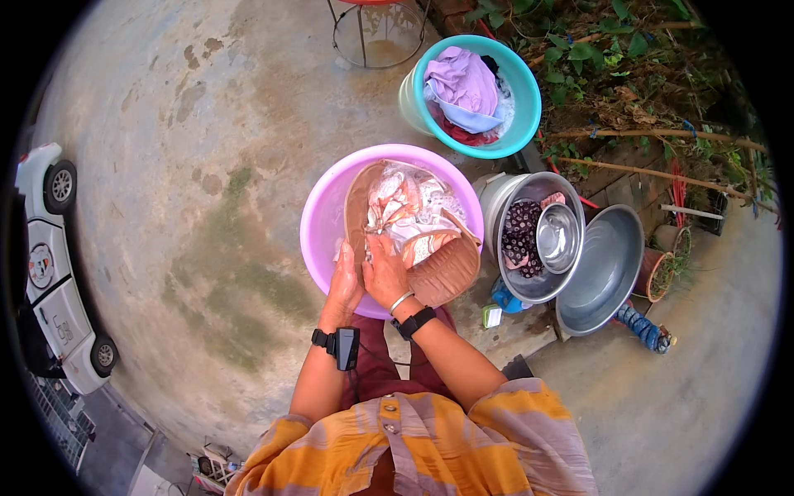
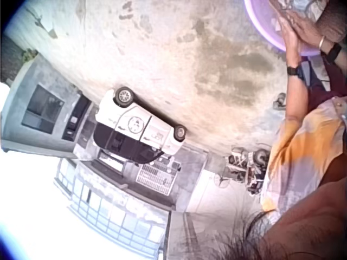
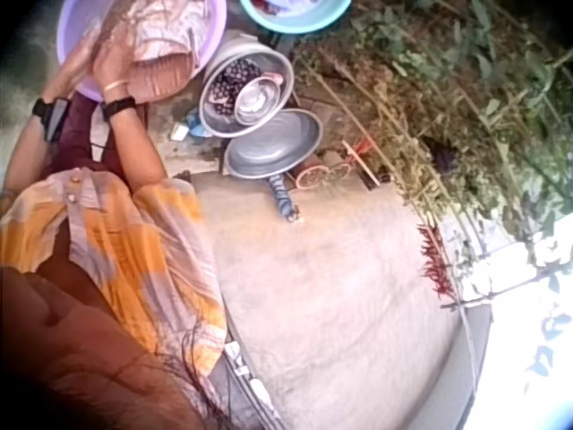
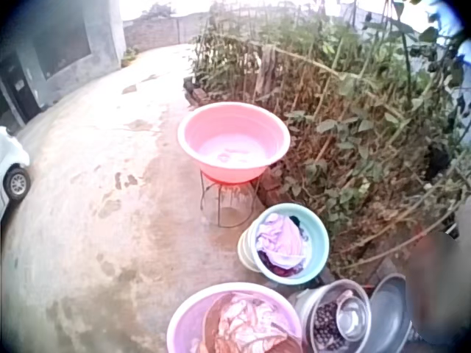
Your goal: The person washes a hat by hand in a pink basin using soap and water.
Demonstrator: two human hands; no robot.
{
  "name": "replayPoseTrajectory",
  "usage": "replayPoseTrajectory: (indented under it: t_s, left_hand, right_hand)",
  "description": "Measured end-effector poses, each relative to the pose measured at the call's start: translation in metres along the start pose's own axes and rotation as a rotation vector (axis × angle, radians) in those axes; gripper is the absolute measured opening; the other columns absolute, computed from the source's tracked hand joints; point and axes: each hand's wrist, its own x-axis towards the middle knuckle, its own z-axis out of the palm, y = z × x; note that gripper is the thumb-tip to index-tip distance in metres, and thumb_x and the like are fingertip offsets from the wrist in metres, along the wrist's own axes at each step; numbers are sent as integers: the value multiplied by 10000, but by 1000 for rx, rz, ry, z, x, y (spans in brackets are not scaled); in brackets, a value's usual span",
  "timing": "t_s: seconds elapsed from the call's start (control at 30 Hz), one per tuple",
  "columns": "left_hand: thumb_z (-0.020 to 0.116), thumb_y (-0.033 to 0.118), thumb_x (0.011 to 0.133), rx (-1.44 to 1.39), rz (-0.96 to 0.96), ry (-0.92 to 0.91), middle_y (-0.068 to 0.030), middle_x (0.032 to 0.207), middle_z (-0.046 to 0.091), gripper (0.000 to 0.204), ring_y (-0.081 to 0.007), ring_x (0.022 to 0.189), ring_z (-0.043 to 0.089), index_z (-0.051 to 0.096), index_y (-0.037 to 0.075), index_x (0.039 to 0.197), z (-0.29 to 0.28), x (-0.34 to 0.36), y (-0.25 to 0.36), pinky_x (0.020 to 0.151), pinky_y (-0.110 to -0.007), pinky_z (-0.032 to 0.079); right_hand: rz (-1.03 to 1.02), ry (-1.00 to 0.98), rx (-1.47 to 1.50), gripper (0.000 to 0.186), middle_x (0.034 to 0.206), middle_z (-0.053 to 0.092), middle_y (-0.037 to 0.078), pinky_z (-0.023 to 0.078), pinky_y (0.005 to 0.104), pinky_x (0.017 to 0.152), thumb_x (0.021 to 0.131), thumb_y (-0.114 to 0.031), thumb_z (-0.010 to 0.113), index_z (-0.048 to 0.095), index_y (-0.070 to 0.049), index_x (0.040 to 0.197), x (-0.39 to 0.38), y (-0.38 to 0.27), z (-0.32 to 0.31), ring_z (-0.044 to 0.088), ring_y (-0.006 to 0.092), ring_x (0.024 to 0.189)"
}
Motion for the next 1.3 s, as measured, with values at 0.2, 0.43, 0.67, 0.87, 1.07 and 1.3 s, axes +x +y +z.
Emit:
replayPoseTrajectory:
  t_s: [0.2, 0.43, 0.67, 0.87, 1.07, 1.3]
  left_hand:
    - [387, 290, 929, 225, -75, 170, -127, 1204, 451, 438, -186, 1087, 441, 367, -17, 1241, -3, 25, 9, 921, -311, 365]
    - [434, 318, 913, -126, 81, 216, -60, 1032, 536, 373, -138, 947, 497, 476, 19, 1132, -20, 34, 0, 840, -284, 401]
    - [363, 464, 896, -476, -219, 264, -78, 1081, 514, 525, -187, 989, 512, 416, 15, 1164, 19, 2, -49, 880, -334, 426]
    - [369, 542, 856, -577, -179, 97, -109, 1243, 424, 671, -264, 1115, 443, 289, 38, 1292, 16, 28, -15, 951, -396, 365]
    - [382, 469, 884, -667, -211, 187, -104, 1239, 433, 583, -255, 1115, 445, 314, 44, 1277, 13, 37, -16, 958, -408, 361]
    - [435, 238, 915, -399, -286, 272, -124, 1122, 506, 376, -223, 1009, 513, 408, -36, 1170, 11, 20, -40, 869, -366, 436]
  right_hand:
    - [-76, -373, -527, 348, 1058, 509, 156, 375, 398, 839, 719, -78, 528, 509, -25, 1062, -26, 37, -45, 480, 338, 958]
    - [-104, 64, -603, 293, 1029, 513, 172, 383, 415, 821, 713, -60, 522, 528, 12, 997, 18, 72, -69, 482, 342, 930]
    - [103, 7, 240, 369, 946, 499, 193, 434, 394, 702, 674, -11, 554, 499, -20, 1039, -7, 22, -8, 527, 357, 797]
    - [-9, -198, 145, 368, 978, 489, 176, 429, 405, 731, 690, -13, 537, 506, -58, 1053, -18, 30, -26, 517, 358, 850]
    - [-95, -264, -322, 376, 964, 460, 213, 426, 421, 751, 681, 33, 496, 489, -16, 1054, -16, 53, -55, 506, 390, 854]
    - [-216, -289, -388, 560, 1097, 431, 209, 361, 417, 861, 639, -59, 583, 417, -9, 1172, -12, 40, -23, 441, 347, 978]
